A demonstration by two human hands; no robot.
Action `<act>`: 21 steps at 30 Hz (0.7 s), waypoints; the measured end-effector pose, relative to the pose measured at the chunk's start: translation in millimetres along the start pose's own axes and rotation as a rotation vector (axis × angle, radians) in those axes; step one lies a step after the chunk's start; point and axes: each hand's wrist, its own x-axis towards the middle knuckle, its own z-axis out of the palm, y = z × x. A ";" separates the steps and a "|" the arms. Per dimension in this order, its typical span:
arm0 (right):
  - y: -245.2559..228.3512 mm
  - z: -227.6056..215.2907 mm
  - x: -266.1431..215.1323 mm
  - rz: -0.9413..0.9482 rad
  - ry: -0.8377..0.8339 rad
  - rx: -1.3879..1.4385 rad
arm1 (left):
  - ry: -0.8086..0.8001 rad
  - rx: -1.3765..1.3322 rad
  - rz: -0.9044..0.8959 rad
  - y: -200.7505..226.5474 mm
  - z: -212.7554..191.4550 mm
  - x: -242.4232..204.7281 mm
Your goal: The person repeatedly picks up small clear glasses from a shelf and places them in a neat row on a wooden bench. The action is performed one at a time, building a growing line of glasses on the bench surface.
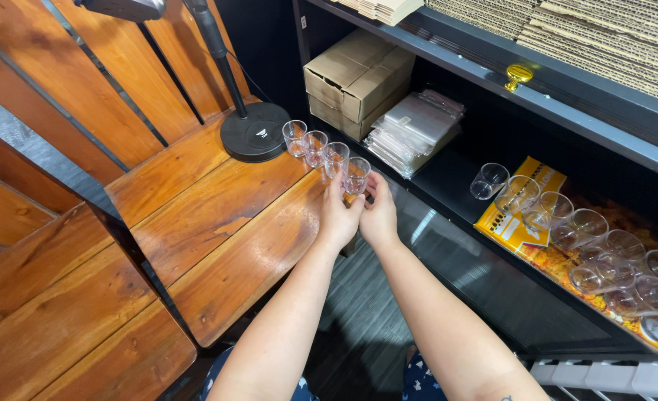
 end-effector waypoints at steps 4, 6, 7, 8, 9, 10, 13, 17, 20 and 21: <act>-4.5 -0.3 -1.7 0.002 -0.003 -0.007 | 0.007 -0.005 0.000 9.6 -2.5 -4.0; -6.2 -0.4 -2.3 0.002 -0.009 -0.011 | 0.001 0.002 -0.004 12.7 -3.7 -5.5; -6.4 -0.7 -2.2 0.003 -0.009 -0.012 | 0.001 0.001 -0.004 13.6 -4.2 -5.9; -6.8 -0.6 -1.9 -0.001 -0.012 -0.005 | -0.005 0.008 -0.002 14.6 -5.2 -5.9; -7.3 -0.4 -1.6 -0.004 -0.015 0.002 | -0.011 0.015 0.000 15.6 -6.2 -5.9; -6.5 -0.2 -1.3 -0.005 -0.015 0.002 | -0.011 0.015 0.001 14.6 -5.8 -5.3; -5.4 -0.1 -0.8 0.003 -0.020 -0.013 | -0.014 0.027 -0.008 14.9 -6.1 -5.3; 1.9 -1.6 1.9 0.012 -0.031 -0.008 | -0.030 0.031 -0.008 15.3 -6.6 -6.2; 15.4 -3.3 5.7 0.019 -0.025 0.008 | -0.020 -0.004 -0.019 7.9 -2.7 -7.0; 20.2 -4.0 6.9 0.023 -0.020 0.026 | -0.008 -0.041 -0.027 5.1 -1.2 -7.6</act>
